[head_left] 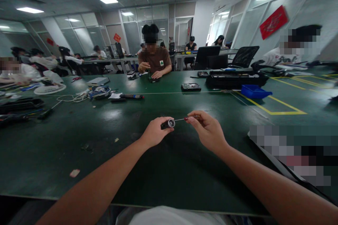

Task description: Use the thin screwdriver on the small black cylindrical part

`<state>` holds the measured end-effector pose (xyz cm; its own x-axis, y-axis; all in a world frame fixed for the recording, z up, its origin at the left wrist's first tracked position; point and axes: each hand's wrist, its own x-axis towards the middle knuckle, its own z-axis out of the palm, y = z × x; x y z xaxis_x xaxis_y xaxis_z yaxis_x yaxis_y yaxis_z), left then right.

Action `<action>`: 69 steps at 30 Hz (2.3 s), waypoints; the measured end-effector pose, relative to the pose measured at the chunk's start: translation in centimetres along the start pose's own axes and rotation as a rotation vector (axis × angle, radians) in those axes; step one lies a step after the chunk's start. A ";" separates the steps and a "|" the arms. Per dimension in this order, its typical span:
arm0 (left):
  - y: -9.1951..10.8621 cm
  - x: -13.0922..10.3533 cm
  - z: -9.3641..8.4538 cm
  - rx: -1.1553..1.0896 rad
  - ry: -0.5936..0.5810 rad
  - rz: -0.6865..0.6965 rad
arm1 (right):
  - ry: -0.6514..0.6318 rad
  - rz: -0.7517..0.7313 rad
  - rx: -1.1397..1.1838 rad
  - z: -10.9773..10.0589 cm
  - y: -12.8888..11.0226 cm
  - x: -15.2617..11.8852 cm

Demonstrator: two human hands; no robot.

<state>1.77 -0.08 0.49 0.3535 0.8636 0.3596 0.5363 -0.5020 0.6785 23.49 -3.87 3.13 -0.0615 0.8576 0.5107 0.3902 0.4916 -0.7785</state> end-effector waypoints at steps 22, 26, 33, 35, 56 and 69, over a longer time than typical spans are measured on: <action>0.0 0.0 -0.1 0.043 -0.028 0.016 | 0.034 0.044 -0.186 -0.2 -0.8 0.0; -0.3 0.0 -0.1 0.061 -0.030 0.033 | 0.023 0.055 -0.162 -0.1 -0.6 0.1; -0.1 0.0 -0.1 0.085 -0.058 0.040 | -0.088 0.086 -0.119 -0.3 -1.0 0.3; 0.2 0.0 -0.1 0.089 -0.066 0.044 | -0.074 0.129 -0.149 -0.3 -1.0 0.4; 0.0 -0.1 -0.2 0.083 -0.072 0.038 | -0.138 0.135 -0.236 -0.3 -0.5 0.7; 0.2 -0.1 -0.2 0.067 -0.075 0.029 | -0.175 0.107 -0.251 -0.4 -1.0 0.7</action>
<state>1.68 -0.25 0.67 0.4250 0.8438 0.3278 0.5740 -0.5312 0.6232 23.44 -3.80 4.39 -0.1567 0.9262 0.3430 0.6163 0.3631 -0.6988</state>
